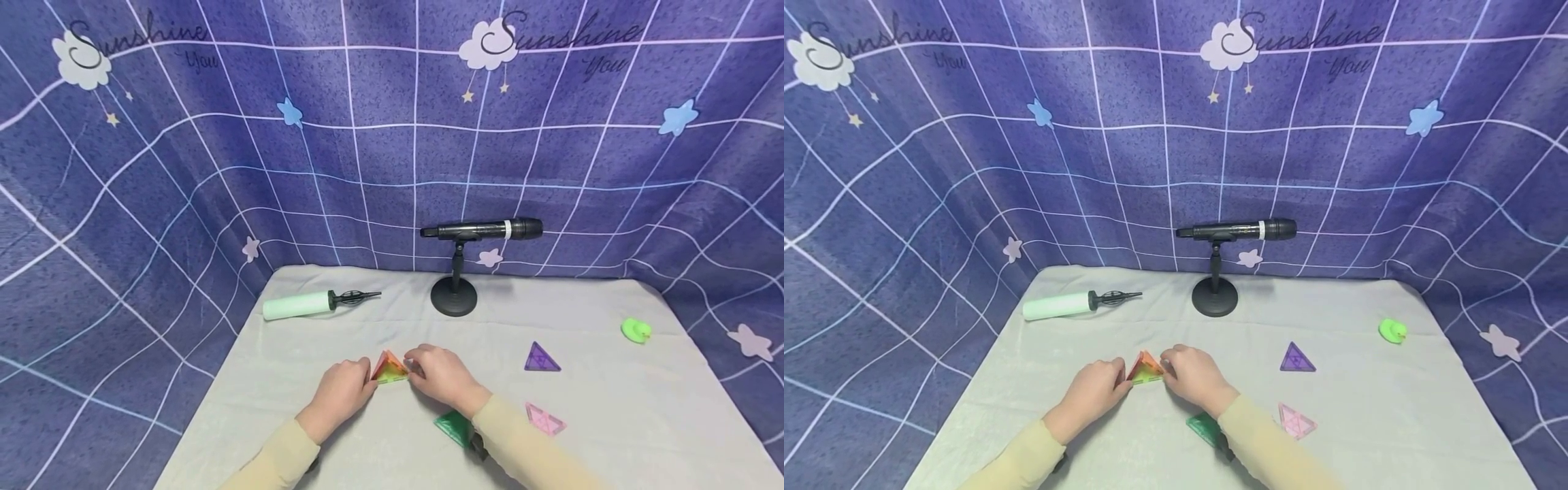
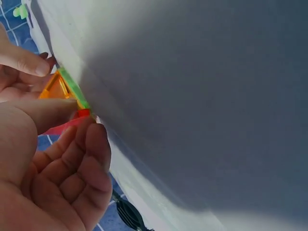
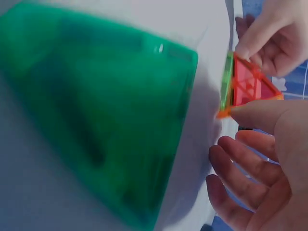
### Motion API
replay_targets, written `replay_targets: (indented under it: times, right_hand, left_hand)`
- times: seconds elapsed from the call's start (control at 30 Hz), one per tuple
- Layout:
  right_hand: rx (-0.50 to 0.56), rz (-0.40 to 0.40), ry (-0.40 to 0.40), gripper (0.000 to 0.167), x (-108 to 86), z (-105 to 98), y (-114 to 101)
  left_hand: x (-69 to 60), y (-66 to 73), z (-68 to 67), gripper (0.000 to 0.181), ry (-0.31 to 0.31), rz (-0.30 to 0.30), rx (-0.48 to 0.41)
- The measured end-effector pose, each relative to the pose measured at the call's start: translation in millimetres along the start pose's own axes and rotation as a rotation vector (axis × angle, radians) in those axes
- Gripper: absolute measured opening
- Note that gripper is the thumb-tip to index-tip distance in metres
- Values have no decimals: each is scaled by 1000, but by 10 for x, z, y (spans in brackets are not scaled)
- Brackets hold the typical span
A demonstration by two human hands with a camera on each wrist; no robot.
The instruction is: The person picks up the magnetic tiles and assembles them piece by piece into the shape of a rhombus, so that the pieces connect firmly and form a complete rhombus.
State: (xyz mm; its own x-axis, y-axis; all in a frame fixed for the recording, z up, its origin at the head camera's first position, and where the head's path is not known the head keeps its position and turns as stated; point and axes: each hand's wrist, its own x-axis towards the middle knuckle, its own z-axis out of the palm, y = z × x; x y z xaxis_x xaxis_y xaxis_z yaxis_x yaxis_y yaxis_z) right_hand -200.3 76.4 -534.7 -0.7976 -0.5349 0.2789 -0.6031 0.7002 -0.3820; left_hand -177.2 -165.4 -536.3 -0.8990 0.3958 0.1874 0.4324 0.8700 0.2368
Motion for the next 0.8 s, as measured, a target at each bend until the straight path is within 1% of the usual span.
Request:
replay_targets:
  times: [0.1,0.17,0.3,0.37,0.5,0.57,0.63,0.8]
  right_hand:
    - [-5,28,7,27,-41,-54,75]
    - [-14,53,17,27,-76,-90,140]
    - [-20,85,55,27,-170,-174,291]
    - [-23,97,79,26,-229,-216,378]
    - [-24,120,107,25,-342,-288,536]
    - [-26,133,112,25,-396,-331,609]
    - [-36,142,122,25,-453,-376,689]
    - [-85,136,170,24,-604,-476,903]
  left_hand:
    - [-14,43,-25,34,-20,6,22]
    - [-22,88,-39,37,-40,17,16]
    - [-44,204,-39,37,-56,64,-26]
    - [-49,263,-2,34,-61,93,-49]
    - [-61,372,119,24,-101,133,-120]
    - [-59,441,157,19,-115,155,-147]
    - [-44,522,172,16,-131,177,-170]
    - [-2,729,187,19,-163,234,-189]
